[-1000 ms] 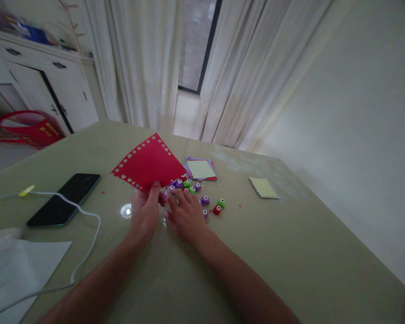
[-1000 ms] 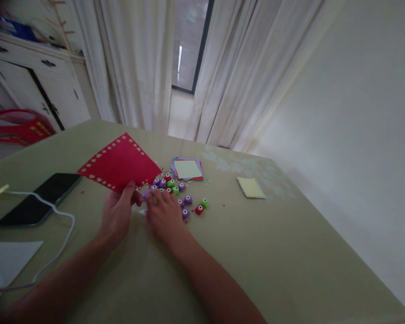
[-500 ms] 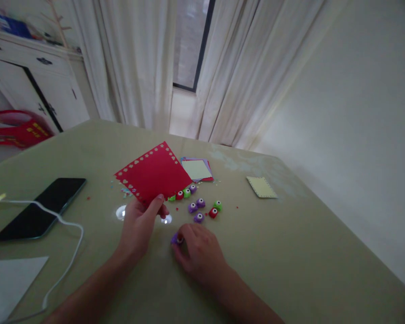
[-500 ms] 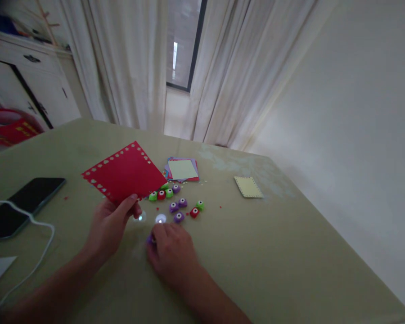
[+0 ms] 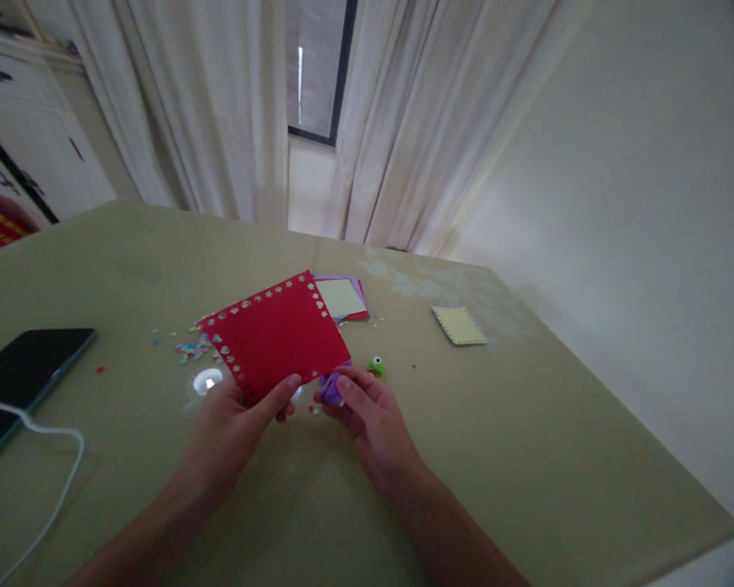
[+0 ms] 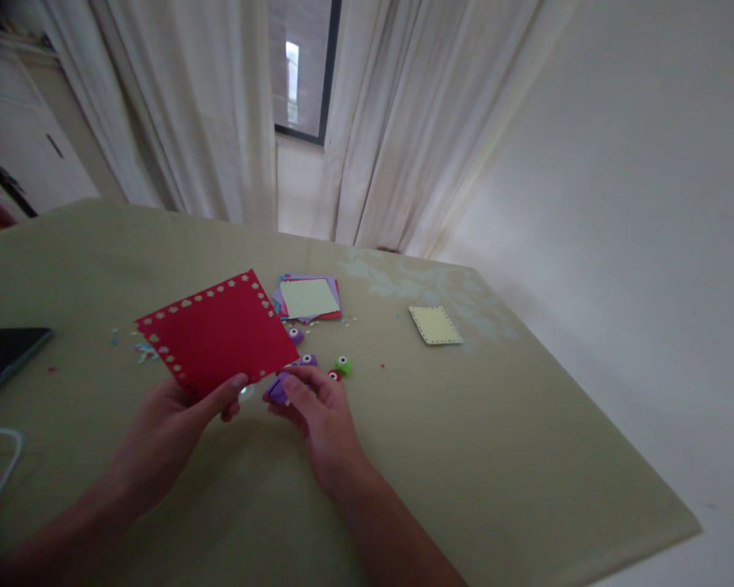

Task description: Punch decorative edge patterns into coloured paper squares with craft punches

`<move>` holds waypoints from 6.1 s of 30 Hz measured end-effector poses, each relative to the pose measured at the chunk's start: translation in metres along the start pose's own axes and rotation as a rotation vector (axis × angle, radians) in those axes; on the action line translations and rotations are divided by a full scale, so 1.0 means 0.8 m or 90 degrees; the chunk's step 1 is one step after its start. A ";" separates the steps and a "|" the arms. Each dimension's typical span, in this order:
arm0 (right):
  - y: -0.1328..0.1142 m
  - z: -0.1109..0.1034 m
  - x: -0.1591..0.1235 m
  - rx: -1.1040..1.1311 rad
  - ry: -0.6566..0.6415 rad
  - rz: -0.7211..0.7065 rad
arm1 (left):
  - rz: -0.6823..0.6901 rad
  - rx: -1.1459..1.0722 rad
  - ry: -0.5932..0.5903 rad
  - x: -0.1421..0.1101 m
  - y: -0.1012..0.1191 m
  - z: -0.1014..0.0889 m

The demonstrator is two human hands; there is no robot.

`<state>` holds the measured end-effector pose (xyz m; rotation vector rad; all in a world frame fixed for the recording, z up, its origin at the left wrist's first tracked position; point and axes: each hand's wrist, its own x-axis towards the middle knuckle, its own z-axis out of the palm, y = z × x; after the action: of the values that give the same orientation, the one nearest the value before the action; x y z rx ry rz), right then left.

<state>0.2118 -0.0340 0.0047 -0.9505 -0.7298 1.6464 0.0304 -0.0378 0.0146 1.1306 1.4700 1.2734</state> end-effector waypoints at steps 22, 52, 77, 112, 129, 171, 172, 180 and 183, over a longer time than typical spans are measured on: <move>0.006 0.000 0.004 -0.089 0.034 -0.055 | 0.022 0.003 -0.037 -0.005 -0.004 -0.002; -0.001 0.001 0.002 -0.075 -0.050 -0.070 | 0.057 0.024 -0.033 -0.009 0.009 0.004; -0.004 0.001 0.001 -0.060 -0.008 -0.089 | 0.096 0.060 -0.077 -0.010 -0.001 0.004; -0.006 -0.001 0.000 -0.076 -0.002 -0.052 | 0.087 0.066 -0.122 -0.010 0.001 0.009; -0.004 0.001 0.001 -0.032 0.013 -0.030 | 0.052 0.011 -0.154 -0.011 -0.003 0.016; 0.033 0.037 0.036 -1.222 -0.009 -0.527 | 0.031 -0.280 0.199 0.063 -0.019 -0.024; 0.034 0.046 0.045 -1.239 -0.004 -0.523 | 0.024 -0.279 0.194 0.064 -0.020 -0.025; 0.026 0.049 0.039 -1.242 -0.127 -0.572 | 0.008 -0.257 0.161 0.064 -0.016 -0.031; 0.024 0.024 0.002 -1.227 -0.200 -0.534 | 0.007 -0.234 0.124 0.055 -0.014 -0.025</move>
<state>0.1860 -0.0379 -0.0026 -1.1998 -2.5976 -0.1051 0.0006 0.0003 0.0033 0.7906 1.2952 1.6191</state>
